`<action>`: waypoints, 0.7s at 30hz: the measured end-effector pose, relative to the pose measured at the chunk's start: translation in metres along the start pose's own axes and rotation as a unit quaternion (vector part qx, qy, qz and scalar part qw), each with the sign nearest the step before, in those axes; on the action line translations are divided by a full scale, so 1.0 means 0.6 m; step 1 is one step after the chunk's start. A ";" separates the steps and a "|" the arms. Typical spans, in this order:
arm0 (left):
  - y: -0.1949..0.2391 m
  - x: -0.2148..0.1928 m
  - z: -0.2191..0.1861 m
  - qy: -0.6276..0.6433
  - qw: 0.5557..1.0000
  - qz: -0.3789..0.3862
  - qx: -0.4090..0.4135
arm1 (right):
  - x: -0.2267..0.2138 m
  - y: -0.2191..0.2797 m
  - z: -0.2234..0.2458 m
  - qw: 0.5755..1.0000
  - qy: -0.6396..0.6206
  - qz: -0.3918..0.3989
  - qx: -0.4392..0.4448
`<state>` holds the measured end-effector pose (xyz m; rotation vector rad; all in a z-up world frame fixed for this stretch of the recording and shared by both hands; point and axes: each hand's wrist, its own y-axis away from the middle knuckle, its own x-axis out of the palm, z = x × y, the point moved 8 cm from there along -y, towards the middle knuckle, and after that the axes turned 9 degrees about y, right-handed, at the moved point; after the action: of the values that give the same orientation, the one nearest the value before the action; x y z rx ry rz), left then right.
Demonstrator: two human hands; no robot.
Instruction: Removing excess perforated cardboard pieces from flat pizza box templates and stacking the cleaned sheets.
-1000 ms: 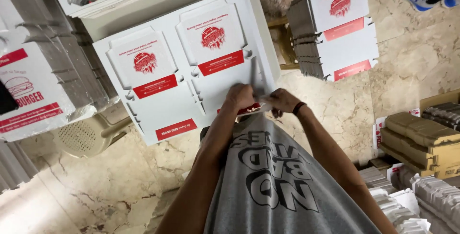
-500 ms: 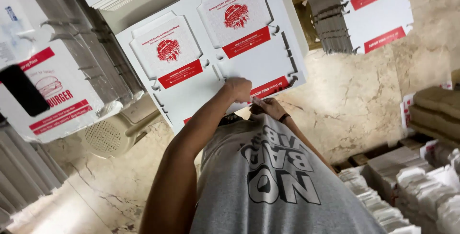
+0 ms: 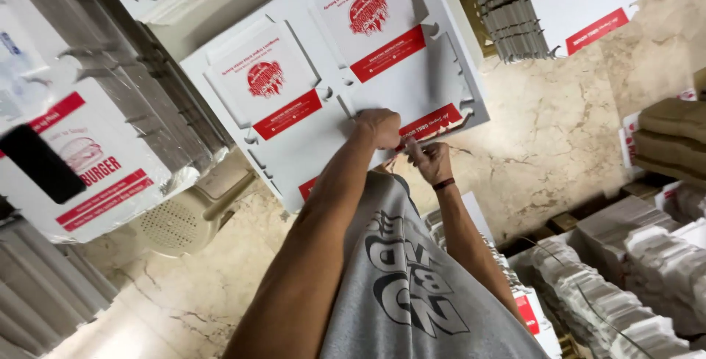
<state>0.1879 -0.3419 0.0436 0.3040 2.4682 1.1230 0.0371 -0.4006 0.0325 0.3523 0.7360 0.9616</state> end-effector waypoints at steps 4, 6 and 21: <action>-0.020 -0.002 0.006 -0.006 1.000 -0.007 0.005 | -0.005 -0.001 0.037 0.999 -0.046 0.001 -0.021; -0.025 0.016 0.014 -0.011 0.999 0.029 -0.032 | 0.005 -0.004 0.012 0.980 -0.160 0.061 0.098; -0.029 0.030 0.034 -0.053 0.997 -0.026 -0.058 | 0.155 0.032 -0.039 0.964 -0.183 0.137 0.136</action>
<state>0.1806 -0.3330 0.0134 0.2567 2.2958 1.1910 0.0422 -0.3131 -0.0110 0.8668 0.4851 1.0178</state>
